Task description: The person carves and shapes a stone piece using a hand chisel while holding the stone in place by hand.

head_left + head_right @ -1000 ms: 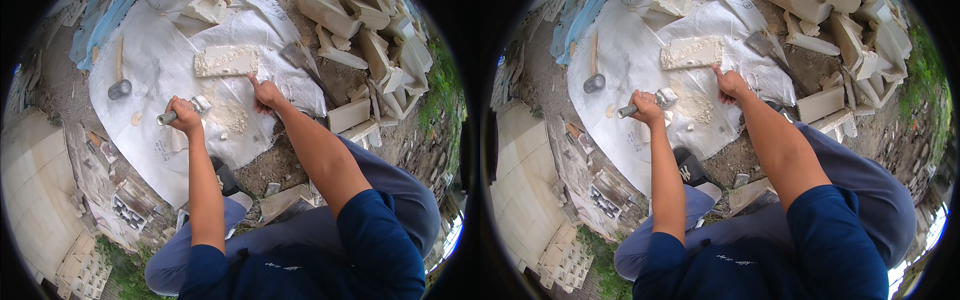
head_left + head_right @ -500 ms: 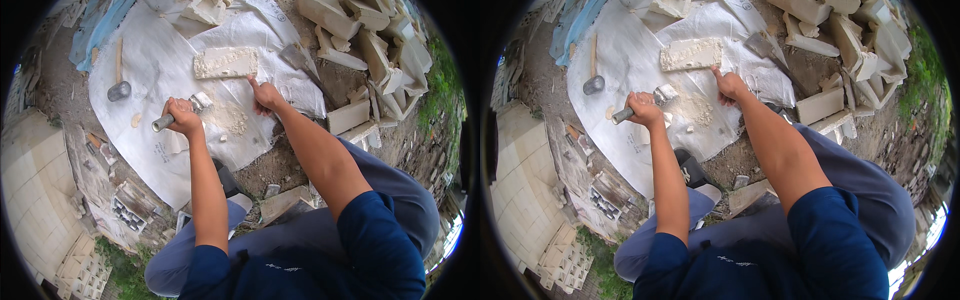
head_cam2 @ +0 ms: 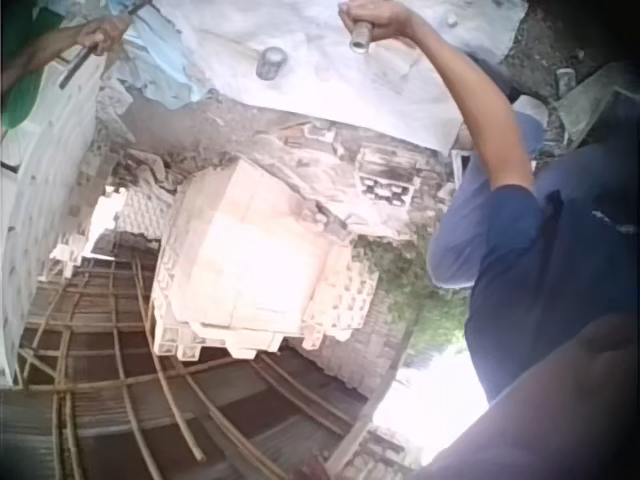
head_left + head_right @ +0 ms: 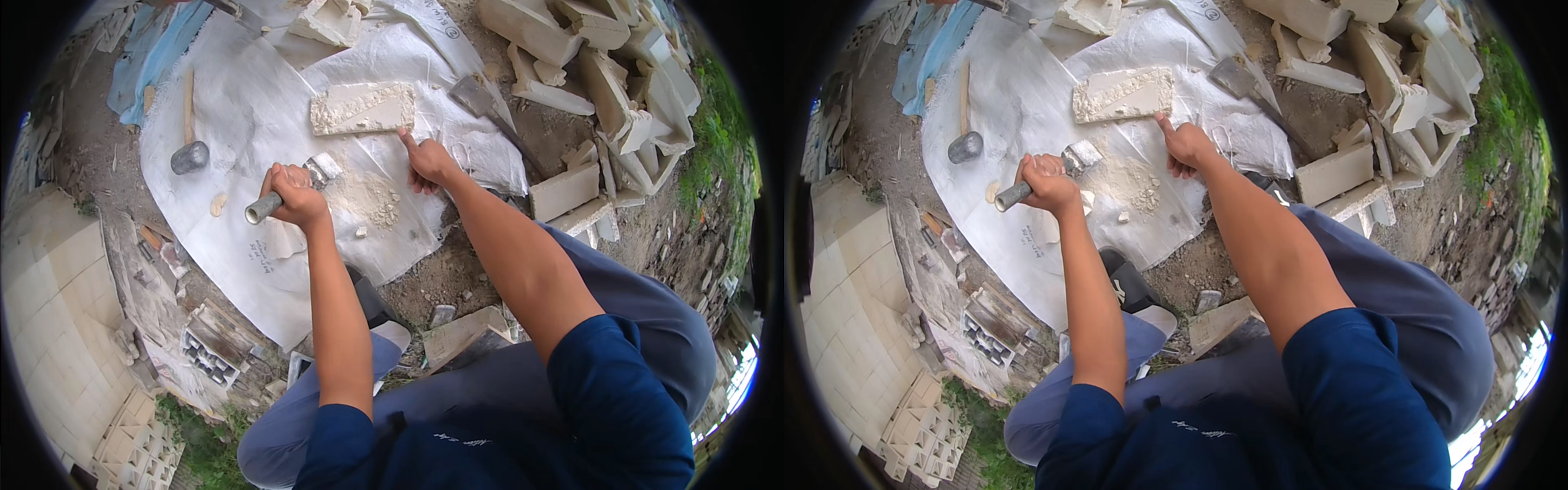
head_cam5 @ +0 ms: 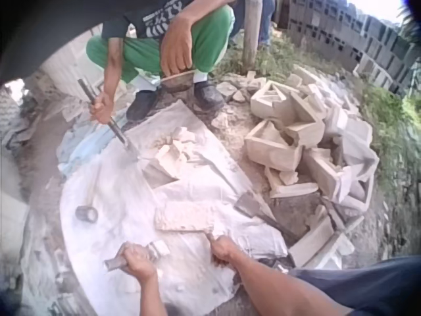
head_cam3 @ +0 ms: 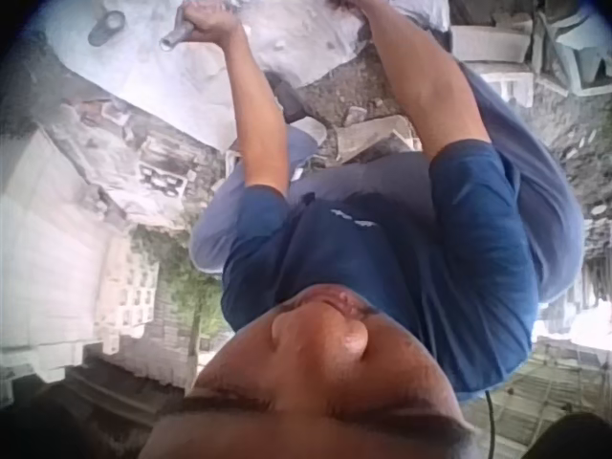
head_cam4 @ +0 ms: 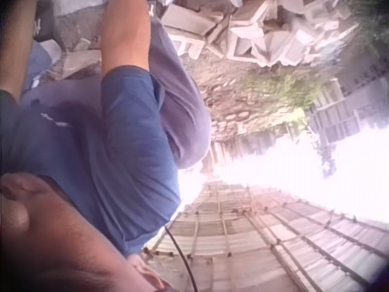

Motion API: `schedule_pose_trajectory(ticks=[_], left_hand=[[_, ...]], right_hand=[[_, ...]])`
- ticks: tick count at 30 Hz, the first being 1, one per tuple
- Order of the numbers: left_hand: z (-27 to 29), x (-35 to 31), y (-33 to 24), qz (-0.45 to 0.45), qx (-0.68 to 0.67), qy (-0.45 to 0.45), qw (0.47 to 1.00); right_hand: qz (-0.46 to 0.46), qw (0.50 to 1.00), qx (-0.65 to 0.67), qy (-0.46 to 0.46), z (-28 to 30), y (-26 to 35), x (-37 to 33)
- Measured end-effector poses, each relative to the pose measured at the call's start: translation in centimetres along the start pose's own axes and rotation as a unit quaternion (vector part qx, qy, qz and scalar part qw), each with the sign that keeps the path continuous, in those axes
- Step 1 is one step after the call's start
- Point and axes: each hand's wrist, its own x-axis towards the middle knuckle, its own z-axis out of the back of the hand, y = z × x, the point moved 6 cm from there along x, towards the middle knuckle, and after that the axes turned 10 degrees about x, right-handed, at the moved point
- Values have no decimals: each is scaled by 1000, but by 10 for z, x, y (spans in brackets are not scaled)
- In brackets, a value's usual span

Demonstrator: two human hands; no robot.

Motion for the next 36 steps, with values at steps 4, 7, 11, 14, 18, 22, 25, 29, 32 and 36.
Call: schedule_pose_trajectory(ticks=[4,7,11,14,18,22,25,29,32,36], left_hand=[[-21,-2,13,47,90,-22,995],[-10,-11,-13,-4,14,-25,1000],[-41,-13,23,49,128,24,990],[-21,-14,-3,14,16,-19,1000],[-27,-20,32,5,136,77,988],[-46,-22,29,-75,194,109,972],[-19,-14,36,-23,168,130,977],[-24,-18,-3,0,224,174,959],[-26,-20,-16,5,281,253,926],[-5,-19,-15,18,340,303,890]], right_hand=[[5,1000,15,-9,8,4,2],[-4,1000,8,-4,2,0,2],[-11,1000,19,-3,14,-8,5],[1,1000,8,-9,6,3,1],[12,1000,6,2,2,7,2],[15,1000,7,-6,4,-5,4],[21,1000,-1,8,-7,3,-1],[12,999,36,29,3,-6,0],[87,992,94,-15,6,3,-13],[387,913,132,-8,-36,99,-100]])
